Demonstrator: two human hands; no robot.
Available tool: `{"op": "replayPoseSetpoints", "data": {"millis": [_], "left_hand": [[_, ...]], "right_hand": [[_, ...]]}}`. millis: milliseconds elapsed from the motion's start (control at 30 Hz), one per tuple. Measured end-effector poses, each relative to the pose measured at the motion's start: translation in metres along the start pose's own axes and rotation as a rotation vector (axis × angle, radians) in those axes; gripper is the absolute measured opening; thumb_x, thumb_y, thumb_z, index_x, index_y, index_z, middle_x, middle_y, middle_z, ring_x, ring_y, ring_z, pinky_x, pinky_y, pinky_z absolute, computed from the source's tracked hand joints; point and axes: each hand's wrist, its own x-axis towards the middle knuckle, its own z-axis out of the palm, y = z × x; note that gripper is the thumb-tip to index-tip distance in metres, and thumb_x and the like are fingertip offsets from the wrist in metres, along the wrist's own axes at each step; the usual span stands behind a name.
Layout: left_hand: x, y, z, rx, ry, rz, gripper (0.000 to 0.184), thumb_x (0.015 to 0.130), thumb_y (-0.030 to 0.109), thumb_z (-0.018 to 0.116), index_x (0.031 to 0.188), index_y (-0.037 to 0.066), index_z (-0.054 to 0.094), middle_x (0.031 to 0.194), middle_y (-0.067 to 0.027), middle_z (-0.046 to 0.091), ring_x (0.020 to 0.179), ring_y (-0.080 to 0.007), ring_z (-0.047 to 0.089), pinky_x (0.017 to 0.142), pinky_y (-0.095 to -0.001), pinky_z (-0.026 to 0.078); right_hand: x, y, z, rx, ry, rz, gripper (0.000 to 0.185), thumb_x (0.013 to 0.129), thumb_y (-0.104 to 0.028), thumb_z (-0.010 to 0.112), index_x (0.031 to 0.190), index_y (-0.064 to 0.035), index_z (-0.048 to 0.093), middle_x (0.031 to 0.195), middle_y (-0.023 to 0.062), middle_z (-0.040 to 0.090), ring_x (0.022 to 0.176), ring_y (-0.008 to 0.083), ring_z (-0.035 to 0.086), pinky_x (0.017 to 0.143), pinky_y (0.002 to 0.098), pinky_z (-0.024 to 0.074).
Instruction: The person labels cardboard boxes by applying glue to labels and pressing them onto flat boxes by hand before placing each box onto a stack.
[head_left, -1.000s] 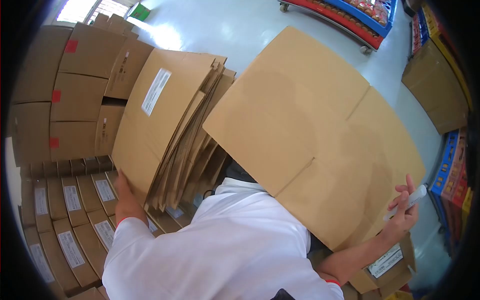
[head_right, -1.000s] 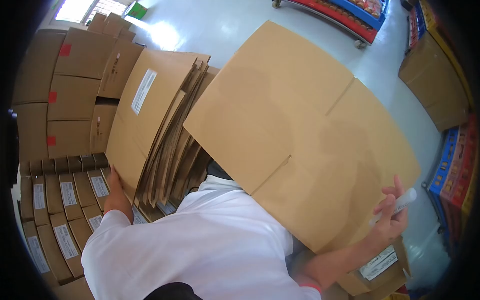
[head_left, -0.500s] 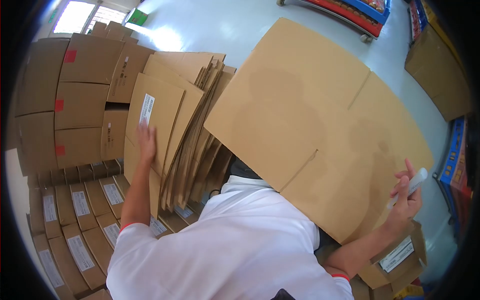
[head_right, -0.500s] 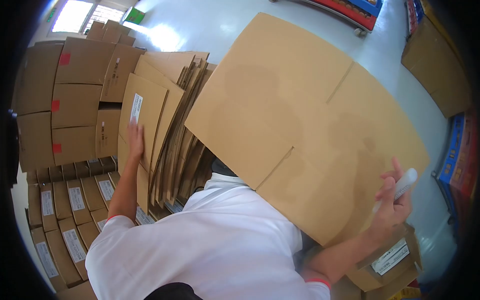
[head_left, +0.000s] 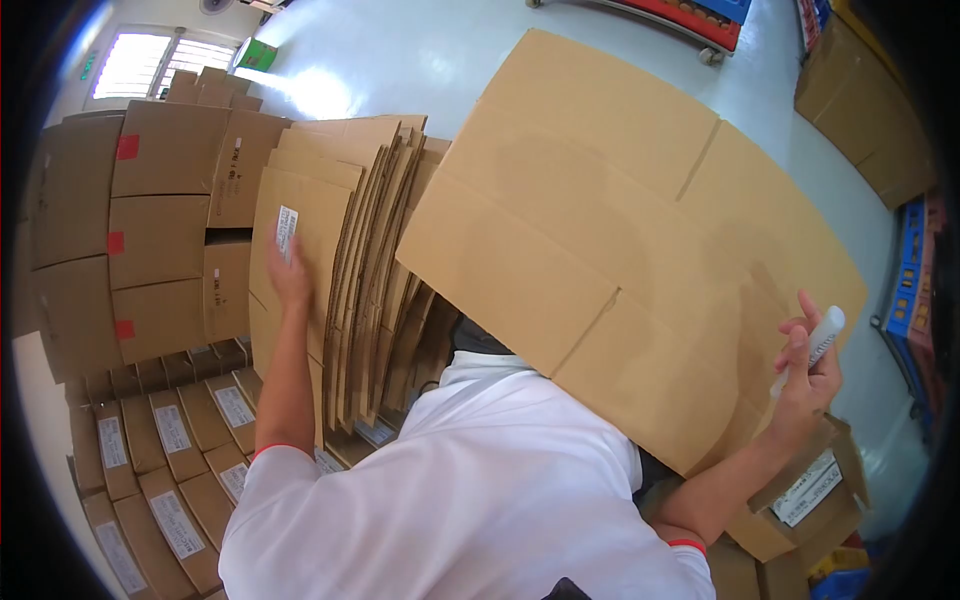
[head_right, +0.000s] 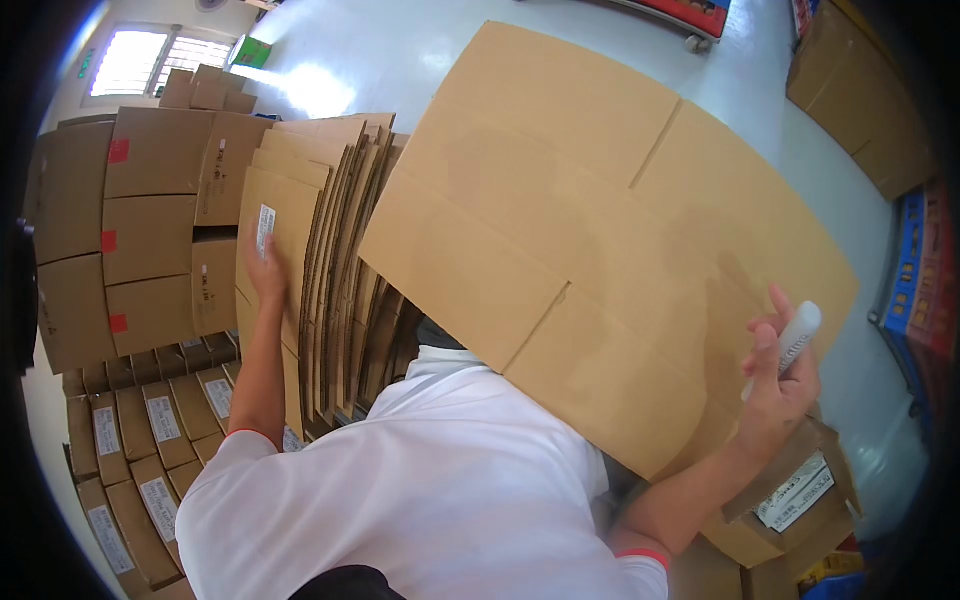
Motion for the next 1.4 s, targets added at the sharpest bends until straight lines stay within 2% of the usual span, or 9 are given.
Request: {"op": "replayPoseSetpoints", "data": {"millis": [67, 133, 233, 633, 700, 767, 833, 1100, 1400], "left_hand": [[-0.042, -0.131, -0.028, 0.479, 0.180, -0.391, 0.062, 0.104, 0.046, 0.059, 0.142, -0.003, 0.059, 0.141, -0.0260, 0.062, 0.133, -0.0439, 0.057, 0.113, -0.0515, 0.043], [-0.091, -0.214, -0.104, 0.740, -0.245, -0.819, 0.079, 0.099, 0.063, 0.056, 0.144, -0.002, 0.060, 0.150, -0.0266, 0.056, 0.136, -0.0432, 0.055, 0.113, -0.0524, 0.044], [-0.180, -0.249, -0.169, 0.055, -0.001, -1.430, 0.091, 0.094, 0.071, 0.059, 0.147, -0.003, 0.057, 0.150, -0.0240, 0.058, 0.134, -0.0401, 0.058, 0.113, -0.0511, 0.044], [-0.201, -0.253, -0.153, -0.623, -0.125, -1.216, 0.098, 0.091, 0.070, 0.068, 0.147, -0.009, 0.052, 0.151, -0.0218, 0.055, 0.132, -0.0396, 0.057, 0.115, -0.0503, 0.043], [-0.145, -0.215, -0.136, -0.046, 0.040, -1.345, 0.108, 0.086, 0.077, 0.068, 0.150, -0.008, 0.049, 0.148, -0.0218, 0.057, 0.131, -0.0380, 0.058, 0.115, -0.0502, 0.045], [-0.067, -0.217, -0.103, 0.709, 0.351, -1.109, 0.107, 0.085, 0.083, 0.061, 0.142, -0.008, 0.057, 0.140, -0.0260, 0.063, 0.125, -0.0438, 0.062, 0.108, -0.0539, 0.049], [0.012, -0.180, -0.070, 0.657, 0.434, -0.151, 0.069, 0.103, 0.052, 0.063, 0.139, -0.007, 0.058, 0.136, -0.0296, 0.063, 0.123, -0.0440, 0.063, 0.106, -0.0551, 0.049], [0.082, 0.233, 0.095, -0.153, -0.037, 0.926, 0.027, 0.113, 0.015, 0.049, 0.120, -0.005, 0.065, 0.144, -0.0196, 0.061, 0.135, -0.0340, 0.056, 0.112, -0.0439, 0.046], [-0.010, 0.425, 0.154, -0.414, -0.424, 1.116, 0.035, 0.102, 0.002, 0.061, 0.137, 0.005, 0.061, 0.160, -0.0191, 0.046, 0.147, -0.0387, 0.045, 0.119, -0.0501, 0.040]], "right_hand": [[0.001, -0.001, 0.000, -0.006, -0.007, -0.003, 0.040, 0.103, -0.022, 0.069, 0.136, 0.0007, 0.069, 0.091, -0.0007, 0.065, 0.066, 0.0036, 0.047, 0.060, 0.0199, 0.0378], [0.001, 0.000, 0.002, -0.005, 0.026, -0.008, 0.040, 0.103, -0.023, 0.069, 0.135, 0.0013, 0.069, 0.091, -0.0001, 0.066, 0.066, 0.0039, 0.047, 0.060, 0.0197, 0.0376], [0.003, 0.000, -0.002, -0.022, 0.026, -0.068, 0.040, 0.104, -0.024, 0.068, 0.135, 0.0012, 0.069, 0.092, 0.0000, 0.066, 0.065, 0.0038, 0.047, 0.060, 0.0194, 0.0373], [0.000, 0.004, -0.005, 0.003, 0.024, -0.027, 0.039, 0.102, -0.019, 0.070, 0.135, 0.0020, 0.069, 0.100, 0.0002, 0.069, 0.073, 0.0018, 0.052, 0.064, 0.0181, 0.0400], [-0.004, -0.008, -0.006, 0.046, 0.091, 0.000, 0.039, 0.102, -0.023, 0.071, 0.133, 0.0003, 0.070, 0.090, -0.0044, 0.063, 0.072, 0.0020, 0.049, 0.065, 0.0191, 0.0392], [-0.011, -0.033, -0.005, 0.074, 0.175, 0.090, 0.037, 0.101, -0.023, 0.073, 0.131, -0.0024, 0.073, 0.083, -0.0071, 0.059, 0.072, 0.0022, 0.049, 0.064, 0.0192, 0.0390], [-0.014, -0.027, -0.025, -0.065, 0.172, -0.037, 0.030, 0.099, -0.018, 0.076, 0.125, -0.0030, 0.075, 0.081, -0.0075, 0.059, 0.070, 0.0022, 0.051, 0.063, 0.0197, 0.0397], [-0.078, -0.036, -0.125, -0.319, 0.819, 0.044, 0.028, 0.090, -0.023, 0.084, 0.098, 0.0007, 0.072, 0.077, 0.0032, 0.067, 0.069, 0.0088, 0.053, 0.065, 0.0269, 0.0473], [-0.105, 0.114, -0.176, -1.037, 0.600, 0.361, 0.034, 0.090, -0.027, 0.077, 0.116, -0.0047, 0.074, 0.106, 0.0222, 0.072, 0.101, 0.0443, 0.069, 0.086, 0.0514, 0.0543]]}}
